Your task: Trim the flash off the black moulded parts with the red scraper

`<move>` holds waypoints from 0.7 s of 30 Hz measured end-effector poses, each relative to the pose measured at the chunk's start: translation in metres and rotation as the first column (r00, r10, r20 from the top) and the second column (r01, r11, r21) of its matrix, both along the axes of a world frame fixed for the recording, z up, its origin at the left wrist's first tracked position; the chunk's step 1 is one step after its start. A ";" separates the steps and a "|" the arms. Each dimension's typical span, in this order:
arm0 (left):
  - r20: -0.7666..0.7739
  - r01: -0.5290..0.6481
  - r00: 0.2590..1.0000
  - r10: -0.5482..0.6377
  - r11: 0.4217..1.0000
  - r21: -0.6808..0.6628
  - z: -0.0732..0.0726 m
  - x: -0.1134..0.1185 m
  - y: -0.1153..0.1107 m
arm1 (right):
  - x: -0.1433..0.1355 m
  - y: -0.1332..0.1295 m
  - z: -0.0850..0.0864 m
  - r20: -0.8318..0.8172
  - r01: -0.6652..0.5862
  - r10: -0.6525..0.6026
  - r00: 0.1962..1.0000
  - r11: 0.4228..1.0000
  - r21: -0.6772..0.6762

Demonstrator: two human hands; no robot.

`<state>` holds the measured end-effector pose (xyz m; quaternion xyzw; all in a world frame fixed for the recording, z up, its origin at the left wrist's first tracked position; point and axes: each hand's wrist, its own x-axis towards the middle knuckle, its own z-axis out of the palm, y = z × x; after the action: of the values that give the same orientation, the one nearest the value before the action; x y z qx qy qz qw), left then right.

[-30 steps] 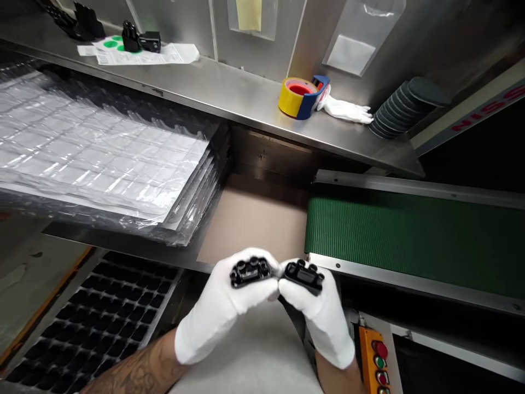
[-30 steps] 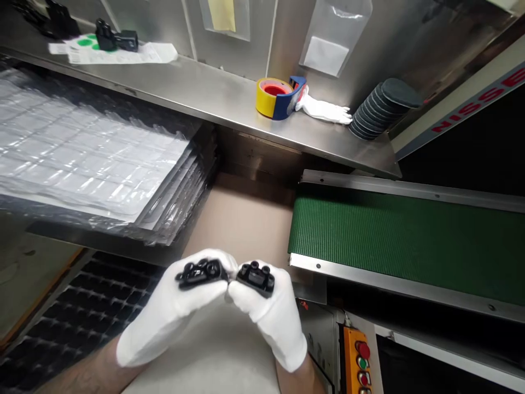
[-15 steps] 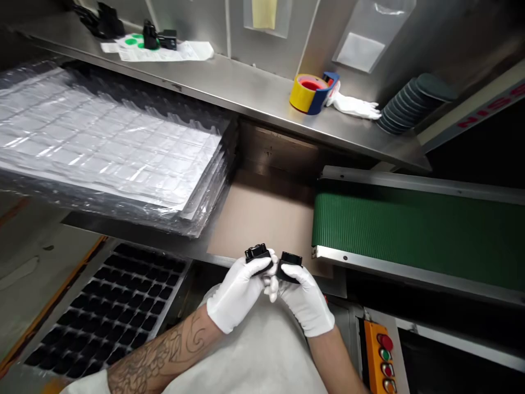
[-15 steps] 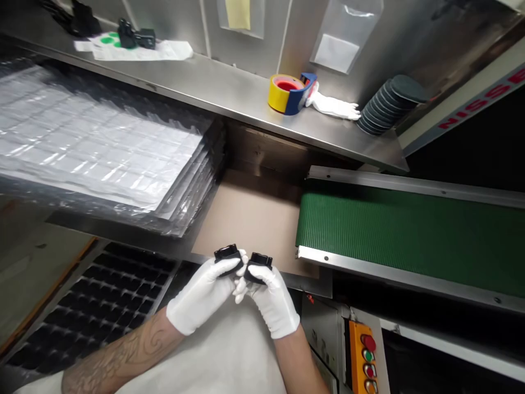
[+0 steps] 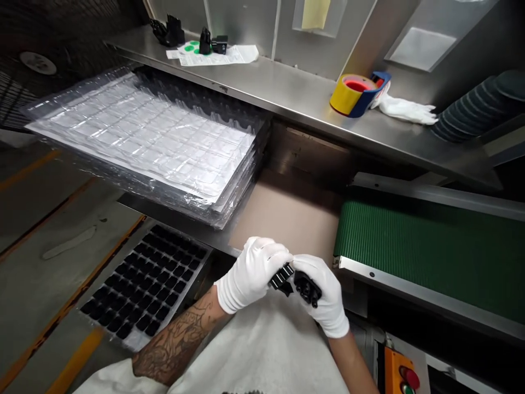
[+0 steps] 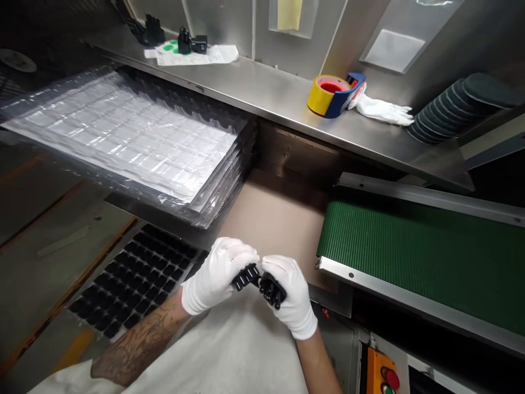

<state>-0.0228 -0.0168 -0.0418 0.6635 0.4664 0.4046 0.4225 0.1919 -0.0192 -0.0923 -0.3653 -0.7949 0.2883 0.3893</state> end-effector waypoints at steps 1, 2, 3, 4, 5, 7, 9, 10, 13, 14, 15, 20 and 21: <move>0.046 -0.048 0.998 0.050 0.997 -0.053 -0.006 0.000 0.000 | -0.001 0.001 -0.020 -0.016 0.043 -0.045 0.999 0.996 -0.083; 0.101 -0.109 0.987 0.123 0.985 -0.136 -0.014 -0.001 0.000 | -0.003 0.002 -0.043 -0.009 0.104 -0.107 0.994 0.979 -0.177; 0.165 -0.168 0.963 0.212 0.954 -0.248 -0.023 -0.002 -0.001 | -0.004 0.003 -0.069 0.011 0.194 -0.198 0.980 0.944 -0.268; 0.239 -0.215 0.917 0.318 0.901 -0.377 -0.034 -0.005 -0.002 | -0.005 0.005 -0.095 0.037 0.271 -0.273 0.961 0.916 -0.296; 0.317 -0.226 0.849 0.422 0.833 -0.505 -0.046 -0.007 -0.004 | -0.005 0.007 -0.120 0.065 0.324 -0.320 0.945 0.894 -0.311; 0.467 -0.159 0.659 0.589 0.716 -0.680 -0.067 -0.014 -0.008 | -0.004 0.013 -0.163 0.129 0.399 -0.378 0.917 0.855 -0.331; 0.550 -0.067 0.504 0.665 0.666 -0.743 -0.082 -0.021 -0.013 | -0.001 0.021 -0.192 0.202 0.458 -0.412 0.889 0.821 -0.341; 0.568 -0.040 0.466 0.678 0.658 -0.752 -0.086 -0.024 -0.014 | 0.001 0.026 -0.201 0.238 0.486 -0.426 0.873 0.804 -0.342; 0.567 -0.039 0.471 0.676 0.658 -0.752 -0.084 -0.028 -0.014 | 0.007 0.043 -0.216 0.321 0.551 -0.458 0.829 0.764 -0.335; 0.564 -0.046 0.485 0.668 0.664 -0.747 -0.081 -0.027 -0.013 | 0.009 0.048 -0.218 0.336 0.564 -0.464 0.820 0.755 -0.334; 0.566 -0.046 0.498 0.657 0.671 -0.740 -0.078 -0.026 -0.011 | 0.012 0.052 -0.220 0.345 0.574 -0.470 0.813 0.747 -0.334; 0.576 0.016 0.551 0.603 0.683 -0.730 -0.066 -0.013 0.001 | 0.022 0.060 -0.228 0.315 0.580 -0.491 0.812 0.736 -0.350; 0.570 0.028 0.575 0.587 0.681 -0.731 -0.066 -0.009 0.003 | 0.023 0.060 -0.229 0.298 0.577 -0.496 0.816 0.735 -0.356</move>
<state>-0.0323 -0.0139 -0.1074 0.1327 0.4576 0.5168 0.7113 0.2151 0.0404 -0.3209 -0.6809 -0.6034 0.2964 0.2907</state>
